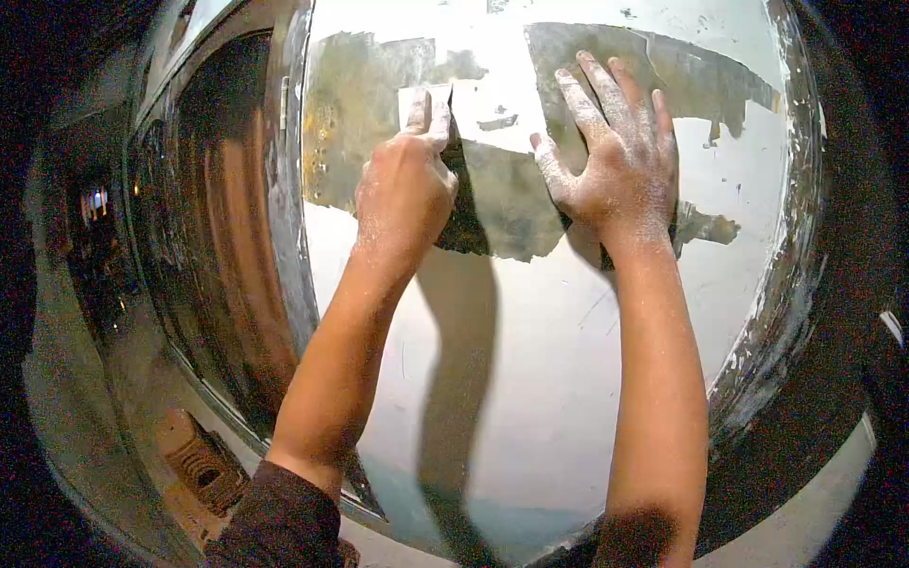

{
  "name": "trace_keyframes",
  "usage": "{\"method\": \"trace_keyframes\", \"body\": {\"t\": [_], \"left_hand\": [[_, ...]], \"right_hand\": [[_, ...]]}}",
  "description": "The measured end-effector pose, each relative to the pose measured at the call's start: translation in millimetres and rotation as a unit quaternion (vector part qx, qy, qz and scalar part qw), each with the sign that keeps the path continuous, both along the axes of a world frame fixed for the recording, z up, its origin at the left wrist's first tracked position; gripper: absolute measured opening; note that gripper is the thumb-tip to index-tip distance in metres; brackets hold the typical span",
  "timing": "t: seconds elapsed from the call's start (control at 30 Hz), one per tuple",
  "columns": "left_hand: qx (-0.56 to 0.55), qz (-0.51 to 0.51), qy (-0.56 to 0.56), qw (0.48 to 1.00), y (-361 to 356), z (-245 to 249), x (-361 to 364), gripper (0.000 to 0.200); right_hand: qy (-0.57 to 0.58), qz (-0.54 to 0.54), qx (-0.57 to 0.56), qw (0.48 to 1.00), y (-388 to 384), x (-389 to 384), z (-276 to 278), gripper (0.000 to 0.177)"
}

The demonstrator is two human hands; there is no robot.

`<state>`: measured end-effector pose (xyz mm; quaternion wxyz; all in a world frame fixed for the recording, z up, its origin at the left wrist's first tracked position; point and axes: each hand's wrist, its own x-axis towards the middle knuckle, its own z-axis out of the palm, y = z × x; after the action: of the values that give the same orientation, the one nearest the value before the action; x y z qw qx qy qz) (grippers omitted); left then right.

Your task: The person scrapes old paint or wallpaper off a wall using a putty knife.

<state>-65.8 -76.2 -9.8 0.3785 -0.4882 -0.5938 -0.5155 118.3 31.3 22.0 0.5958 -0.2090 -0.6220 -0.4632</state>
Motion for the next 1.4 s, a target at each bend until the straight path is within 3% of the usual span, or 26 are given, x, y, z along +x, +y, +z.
{"method": "trace_keyframes", "body": {"t": [0.27, 0.3, 0.37, 0.43, 0.5, 0.7, 0.77, 0.93, 0.97, 1.03, 1.2, 1.23, 1.3, 1.4], "left_hand": [[-0.018, -0.018, 0.007, 1.0, -7.8, 20.0, -5.4, 0.023], [-0.029, -0.004, 0.017, 0.999, -6.8, 16.5, -8.9, 0.023], [-0.041, -0.024, 0.015, 0.999, -8.7, 2.8, -11.8, 0.049], [0.005, -0.008, 0.049, 0.999, -5.8, -18.1, -12.7, 0.06], [-0.03, -0.026, 0.022, 0.999, -6.8, -40.8, -12.7, 0.067], [-0.046, -0.056, -0.01, 0.997, -13.1, -69.8, 5.6, 0.07], [-0.057, -0.058, -0.029, 0.996, -13.0, -66.7, 7.8, 0.07], [0.031, -0.067, 0.017, 0.997, -5.0, -50.5, 1.0, 0.063], [-0.057, -0.067, -0.043, 0.995, -9.9, -47.3, 2.6, 0.056], [0.01, -0.067, 0.001, 0.998, -4.8, -46.4, -2.1, 0.028], [0.014, -0.059, 0.016, 0.998, 0.3, -27.6, -9.2, 0.026], [0.08, -0.051, 0.05, 0.994, 1.4, -24.9, -8.6, 0.025], [0.001, -0.036, 0.001, 0.999, -6.0, -13.6, -4.7, 0.026], [0.004, -0.055, -0.01, 0.998, -11.2, -2.4, -1.7, 0.025]], "right_hand": [[-0.004, 0.002, -0.005, 1.0, -2.8, 1.2, 0.9, 0.063], [-0.004, 0.003, -0.007, 1.0, -2.3, 0.9, 0.7, 0.063], [-0.006, 0.002, -0.008, 1.0, -1.8, 1.3, 1.4, 0.063], [-0.006, -0.001, -0.003, 1.0, -1.3, 1.3, 1.2, 0.063], [-0.009, 0.003, 0.002, 1.0, -3.1, 1.9, 1.9, 0.062], [-0.006, 0.013, -0.001, 1.0, -3.6, 1.3, 0.5, 0.061], [-0.007, 0.004, 0.0, 1.0, -3.7, 1.5, 1.3, 0.06], [-0.01, 0.01, 0.004, 1.0, -1.5, 2.0, 1.1, 0.061], [-0.012, 0.003, 0.008, 1.0, -1.8, 2.6, 1.6, 0.061], [-0.011, 0.0, 0.01, 1.0, -0.4, 2.9, 2.4, 0.061], [-0.005, 0.009, 0.011, 1.0, 0.2, 1.2, 0.4, 0.061], [-0.01, 0.006, 0.011, 1.0, 0.3, 2.2, 1.4, 0.061], [-0.008, 0.008, 0.006, 1.0, -0.8, 1.7, 1.0, 0.061], [-0.01, 0.008, 0.012, 1.0, -0.1, 1.7, 1.2, 0.061]]}}
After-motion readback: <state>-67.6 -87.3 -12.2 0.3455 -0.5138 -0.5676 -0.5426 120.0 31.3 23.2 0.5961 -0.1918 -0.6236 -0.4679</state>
